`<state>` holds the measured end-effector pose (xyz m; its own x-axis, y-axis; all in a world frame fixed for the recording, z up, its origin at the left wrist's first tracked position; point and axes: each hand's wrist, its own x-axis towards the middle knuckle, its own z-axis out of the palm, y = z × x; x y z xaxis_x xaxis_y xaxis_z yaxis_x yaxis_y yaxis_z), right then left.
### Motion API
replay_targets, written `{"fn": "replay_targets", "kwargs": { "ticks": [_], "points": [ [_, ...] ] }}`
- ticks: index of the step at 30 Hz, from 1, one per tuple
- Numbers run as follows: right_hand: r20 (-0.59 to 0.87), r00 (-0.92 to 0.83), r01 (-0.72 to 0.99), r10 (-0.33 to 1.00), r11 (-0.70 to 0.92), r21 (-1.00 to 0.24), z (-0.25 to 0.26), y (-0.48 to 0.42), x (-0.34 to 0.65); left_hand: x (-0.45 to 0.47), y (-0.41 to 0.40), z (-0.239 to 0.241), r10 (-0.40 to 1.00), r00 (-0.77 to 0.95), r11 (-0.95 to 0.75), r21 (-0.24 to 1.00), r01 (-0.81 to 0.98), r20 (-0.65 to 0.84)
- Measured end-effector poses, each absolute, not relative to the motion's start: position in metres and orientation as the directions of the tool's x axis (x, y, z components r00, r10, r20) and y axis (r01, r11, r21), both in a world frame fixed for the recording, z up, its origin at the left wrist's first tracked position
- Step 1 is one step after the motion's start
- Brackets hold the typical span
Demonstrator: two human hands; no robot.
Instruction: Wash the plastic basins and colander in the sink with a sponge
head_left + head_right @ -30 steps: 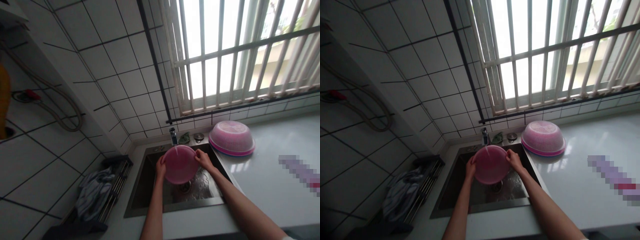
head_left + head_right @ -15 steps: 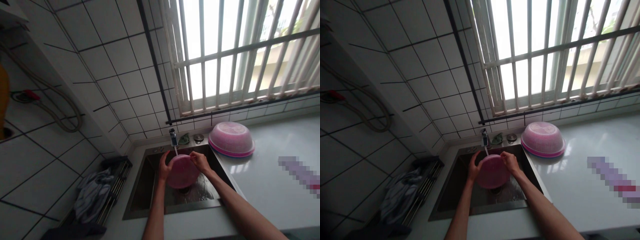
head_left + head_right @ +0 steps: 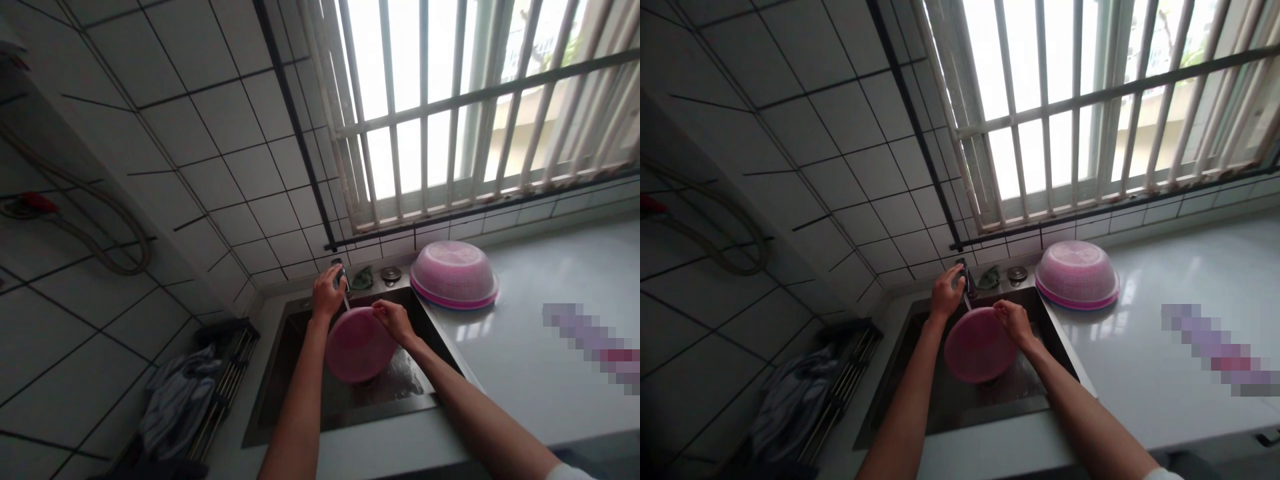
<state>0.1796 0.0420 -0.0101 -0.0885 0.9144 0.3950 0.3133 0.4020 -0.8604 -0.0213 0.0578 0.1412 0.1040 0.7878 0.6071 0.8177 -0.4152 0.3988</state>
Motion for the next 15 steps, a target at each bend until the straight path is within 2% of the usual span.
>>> {"fn": "replay_targets", "kwargs": {
  "ticks": [3,6,8,10,13,15],
  "points": [
    [0.392,-0.071,0.330,0.917,0.393,-0.858,-0.009,0.045,0.182,-0.034,0.041,0.118,0.756,0.092,-0.461,0.428,0.777,0.648],
    [0.362,-0.033,0.387,0.931,0.346,-0.855,-0.009,0.047,0.184,-0.054,0.020,0.089,0.740,-0.171,-0.363,0.600,0.713,0.651],
    [0.357,-0.026,0.410,0.934,0.336,-0.848,-0.009,0.048,0.185,-0.066,0.011,0.064,0.836,-0.245,-0.270,0.757,0.595,0.491],
    [0.354,-0.028,0.417,0.935,0.333,-0.846,-0.010,0.048,0.186,-0.073,0.007,0.038,0.958,-0.143,-0.153,0.867,0.475,0.247],
    [0.336,-0.069,0.396,0.939,0.335,-0.855,-0.011,0.052,0.188,-0.079,0.009,0.002,0.997,0.073,-0.057,0.932,0.359,0.032],
    [0.326,-0.091,0.359,0.941,0.336,-0.871,-0.009,0.061,0.189,-0.082,0.012,-0.014,0.995,0.065,0.044,0.934,0.355,-0.071]
  ]
}}
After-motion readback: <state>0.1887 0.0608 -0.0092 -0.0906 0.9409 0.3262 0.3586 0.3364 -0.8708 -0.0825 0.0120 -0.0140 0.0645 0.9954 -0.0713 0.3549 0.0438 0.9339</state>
